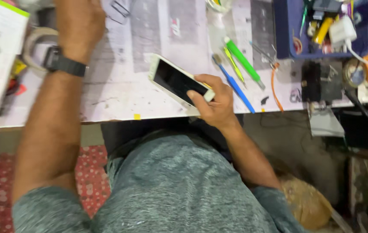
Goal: The person uses a green-handled screwdriver to secure internal components of a disassembled smartphone. They then attach the back cover, aligning it with the frame, and press the edges to ensure a proper seal. Finally, they inspect the reassembled device by turning it over and checking the screen and sides.
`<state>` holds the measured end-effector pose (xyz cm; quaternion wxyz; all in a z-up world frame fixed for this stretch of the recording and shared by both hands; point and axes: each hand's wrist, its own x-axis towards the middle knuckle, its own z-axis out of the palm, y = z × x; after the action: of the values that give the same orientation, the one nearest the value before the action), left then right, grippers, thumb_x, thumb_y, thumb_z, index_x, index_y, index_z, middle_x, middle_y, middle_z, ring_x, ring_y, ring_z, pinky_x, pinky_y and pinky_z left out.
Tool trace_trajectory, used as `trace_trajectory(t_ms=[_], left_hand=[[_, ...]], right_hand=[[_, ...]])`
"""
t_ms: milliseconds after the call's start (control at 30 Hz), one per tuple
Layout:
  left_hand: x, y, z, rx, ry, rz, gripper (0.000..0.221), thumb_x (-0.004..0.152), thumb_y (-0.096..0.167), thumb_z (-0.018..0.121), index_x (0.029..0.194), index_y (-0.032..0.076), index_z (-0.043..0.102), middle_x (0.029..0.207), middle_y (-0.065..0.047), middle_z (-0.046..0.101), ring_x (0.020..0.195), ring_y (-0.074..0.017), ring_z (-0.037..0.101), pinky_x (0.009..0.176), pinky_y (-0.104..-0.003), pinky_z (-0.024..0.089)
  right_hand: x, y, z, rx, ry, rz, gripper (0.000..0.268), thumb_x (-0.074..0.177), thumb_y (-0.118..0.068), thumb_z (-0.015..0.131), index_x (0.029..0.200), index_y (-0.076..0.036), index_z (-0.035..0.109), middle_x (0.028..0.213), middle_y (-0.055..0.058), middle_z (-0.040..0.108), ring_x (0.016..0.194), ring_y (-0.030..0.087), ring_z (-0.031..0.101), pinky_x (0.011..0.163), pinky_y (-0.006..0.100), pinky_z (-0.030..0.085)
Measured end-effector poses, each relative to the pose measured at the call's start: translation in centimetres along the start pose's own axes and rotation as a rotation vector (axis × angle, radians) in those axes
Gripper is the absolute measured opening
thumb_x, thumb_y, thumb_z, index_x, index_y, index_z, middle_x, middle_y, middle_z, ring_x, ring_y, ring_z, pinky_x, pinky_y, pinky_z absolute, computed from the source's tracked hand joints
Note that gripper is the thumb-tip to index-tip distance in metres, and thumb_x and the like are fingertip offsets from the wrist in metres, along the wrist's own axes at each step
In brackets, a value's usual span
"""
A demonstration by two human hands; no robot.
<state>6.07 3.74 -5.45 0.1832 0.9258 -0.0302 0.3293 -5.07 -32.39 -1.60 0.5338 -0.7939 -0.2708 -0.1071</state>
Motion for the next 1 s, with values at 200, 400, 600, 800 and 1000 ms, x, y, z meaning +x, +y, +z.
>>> trace_trajectory(t_ms=[200, 400, 600, 800, 1000], left_hand=[[1.5, 3.1, -3.9, -0.259, -0.001, -0.091, 0.009, 0.092, 0.008, 0.069, 0.096, 0.002, 0.075, 0.083, -0.016, 0.072, 0.076, -0.0347, 0.071, 0.067, -0.044, 0.053], [1.9, 4.8, -4.8, -0.149, -0.171, -0.094, 0.011, 0.094, 0.014, 0.073, 0.099, 0.008, 0.079, 0.093, -0.015, 0.073, 0.085, -0.0380, 0.068, 0.071, -0.049, 0.052], [2.1, 4.6, -4.0, 0.017, -0.316, 0.065, 0.024, 0.091, 0.019, 0.076, 0.112, 0.008, 0.078, 0.105, -0.024, 0.069, 0.092, -0.0427, 0.066, 0.076, -0.053, 0.052], [1.5, 5.3, -4.4, 0.089, -0.417, 0.031, 0.021, 0.091, 0.023, 0.078, 0.108, 0.011, 0.080, 0.116, -0.026, 0.064, 0.093, -0.0425, 0.067, 0.077, -0.053, 0.053], [1.6, 5.7, -5.0, 0.109, -0.355, -0.025, 0.039, 0.090, 0.037, 0.086, 0.106, 0.002, 0.077, 0.114, -0.025, 0.063, 0.090, -0.0420, 0.068, 0.073, -0.053, 0.053]], right_hand=[[0.0, 0.6, -0.4, 0.039, 0.016, 0.069, 0.035, 0.092, -0.002, 0.078, 0.123, 0.001, 0.062, 0.102, 0.010, 0.071, 0.090, 0.016, 0.068, 0.082, 0.028, 0.054], [0.0, 0.8, -0.3, 0.087, 0.006, 0.152, 0.035, 0.092, -0.003, 0.078, 0.123, 0.000, 0.062, 0.098, 0.007, 0.071, 0.085, 0.010, 0.066, 0.078, 0.026, 0.054], [0.0, 0.8, -0.2, 0.146, 0.007, 0.141, 0.036, 0.093, -0.001, 0.077, 0.124, 0.001, 0.060, 0.104, 0.008, 0.072, 0.090, 0.010, 0.067, 0.081, 0.025, 0.055], [-0.1, 0.8, -0.3, 0.112, 0.004, 0.138, 0.036, 0.093, -0.002, 0.077, 0.124, 0.000, 0.061, 0.103, 0.008, 0.072, 0.089, 0.010, 0.067, 0.080, 0.025, 0.055], [0.0, 0.7, -0.3, 0.127, 0.000, 0.155, 0.035, 0.093, -0.002, 0.078, 0.124, 0.000, 0.062, 0.101, 0.006, 0.072, 0.088, 0.010, 0.067, 0.080, 0.025, 0.054]])
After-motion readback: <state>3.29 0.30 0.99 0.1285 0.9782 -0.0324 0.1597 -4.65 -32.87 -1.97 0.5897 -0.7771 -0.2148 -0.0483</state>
